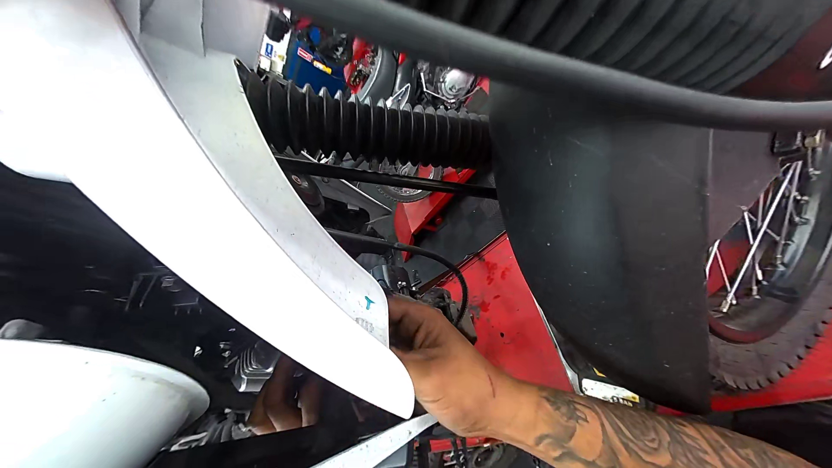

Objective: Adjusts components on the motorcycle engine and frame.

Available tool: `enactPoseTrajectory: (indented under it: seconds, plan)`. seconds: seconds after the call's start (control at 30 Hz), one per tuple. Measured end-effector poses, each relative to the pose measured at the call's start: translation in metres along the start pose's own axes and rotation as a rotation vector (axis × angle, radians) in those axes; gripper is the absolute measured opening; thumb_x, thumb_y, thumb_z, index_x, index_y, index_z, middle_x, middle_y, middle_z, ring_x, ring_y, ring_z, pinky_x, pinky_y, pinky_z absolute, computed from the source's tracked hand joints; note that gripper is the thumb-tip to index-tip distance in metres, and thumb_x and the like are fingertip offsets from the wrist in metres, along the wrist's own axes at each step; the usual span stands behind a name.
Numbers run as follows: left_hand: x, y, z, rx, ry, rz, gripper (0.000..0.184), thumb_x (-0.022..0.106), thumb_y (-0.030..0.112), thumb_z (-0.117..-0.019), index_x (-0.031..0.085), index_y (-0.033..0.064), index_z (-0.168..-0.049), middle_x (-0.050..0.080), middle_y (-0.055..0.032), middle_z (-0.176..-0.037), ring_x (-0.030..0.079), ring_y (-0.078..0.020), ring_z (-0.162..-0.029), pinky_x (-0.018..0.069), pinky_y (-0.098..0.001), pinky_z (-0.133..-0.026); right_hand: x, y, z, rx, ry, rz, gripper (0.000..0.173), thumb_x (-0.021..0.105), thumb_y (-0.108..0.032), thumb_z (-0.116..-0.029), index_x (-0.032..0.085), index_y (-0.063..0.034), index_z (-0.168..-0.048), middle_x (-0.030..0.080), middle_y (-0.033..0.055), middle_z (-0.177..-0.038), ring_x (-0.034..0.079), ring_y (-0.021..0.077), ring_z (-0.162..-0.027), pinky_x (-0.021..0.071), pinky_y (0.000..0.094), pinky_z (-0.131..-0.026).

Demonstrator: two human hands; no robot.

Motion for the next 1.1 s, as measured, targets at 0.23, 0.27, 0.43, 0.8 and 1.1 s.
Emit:
enactPoseTrajectory:
  seconds: [0.23, 0.27, 0.43, 0.8, 1.1]
  plan:
    - [0.023, -0.051, -0.001, 0.181, -0.021, -0.098, 0.050, 0.060, 0.024, -0.0984, 0.054, -0.0029, -0.140, 0.054, -0.0267, -0.140, 0.052, -0.0378, -0.131, 0.0400, -0.0501, -0.111, -0.003, 0.000, -0.003, -0.161, 0.005, 0.286, 0.024, 0.055, -0.009, -0.1049, 0.063, 0.0006, -0.125, 0.071, 0.0105, -0.106, 0.069, 0.0143, -0.098, 0.0588, 0.0313, -0.089]
    - [0.015, -0.032, -0.001, 0.180, -0.012, -0.086, 0.048, 0.059, 0.022, -0.0971, 0.056, -0.0069, -0.136, 0.054, -0.0312, -0.138, 0.052, -0.0435, -0.129, 0.0396, -0.0536, -0.110, -0.002, 0.001, -0.003, -0.157, 0.008, 0.309, 0.024, 0.054, -0.010, -0.1054, 0.063, -0.0006, -0.126, 0.071, 0.0100, -0.106, 0.069, 0.0140, -0.097, 0.0589, 0.0313, -0.088]
    - [0.005, -0.011, -0.003, 0.304, 0.077, -0.076, 0.037, 0.056, 0.019, -0.0956, 0.067, -0.0076, -0.118, 0.056, -0.0336, -0.133, 0.052, -0.0492, -0.124, 0.0368, -0.0570, -0.108, -0.002, 0.002, -0.003, -0.099, -0.060, 0.278, 0.029, 0.052, -0.013, -0.1067, 0.060, -0.0010, -0.132, 0.070, 0.0101, -0.112, 0.068, 0.0138, -0.102, 0.0579, 0.0323, -0.092]
    - [0.019, -0.039, 0.009, 0.334, -0.030, -0.095, 0.044, 0.062, 0.033, -0.0941, 0.070, -0.0037, -0.117, 0.061, -0.0257, -0.133, 0.058, -0.0416, -0.123, 0.0401, -0.0533, -0.107, -0.001, 0.000, -0.004, -0.085, -0.298, 0.246, 0.033, 0.054, -0.014, -0.1041, 0.051, 0.0017, -0.134, 0.068, 0.0042, -0.108, 0.067, 0.0072, -0.096, 0.0583, 0.0268, -0.087]
    - [0.013, -0.038, 0.007, 0.262, -0.063, -0.046, 0.053, 0.065, 0.035, -0.0930, 0.064, -0.0055, -0.127, 0.058, -0.0286, -0.135, 0.056, -0.0434, -0.125, 0.0415, -0.0558, -0.108, 0.002, -0.001, 0.004, -0.123, -0.338, 0.356, 0.040, 0.051, -0.016, -0.1065, 0.048, 0.0057, -0.140, 0.064, 0.0093, -0.123, 0.062, 0.0067, -0.114, 0.0522, 0.0276, -0.102]
Point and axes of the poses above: each hand's wrist, its own z-axis away from the middle knuckle, its own x-axis out of the palm, y = z × x, the point moved 6 cm from there along -z, towards the middle knuckle
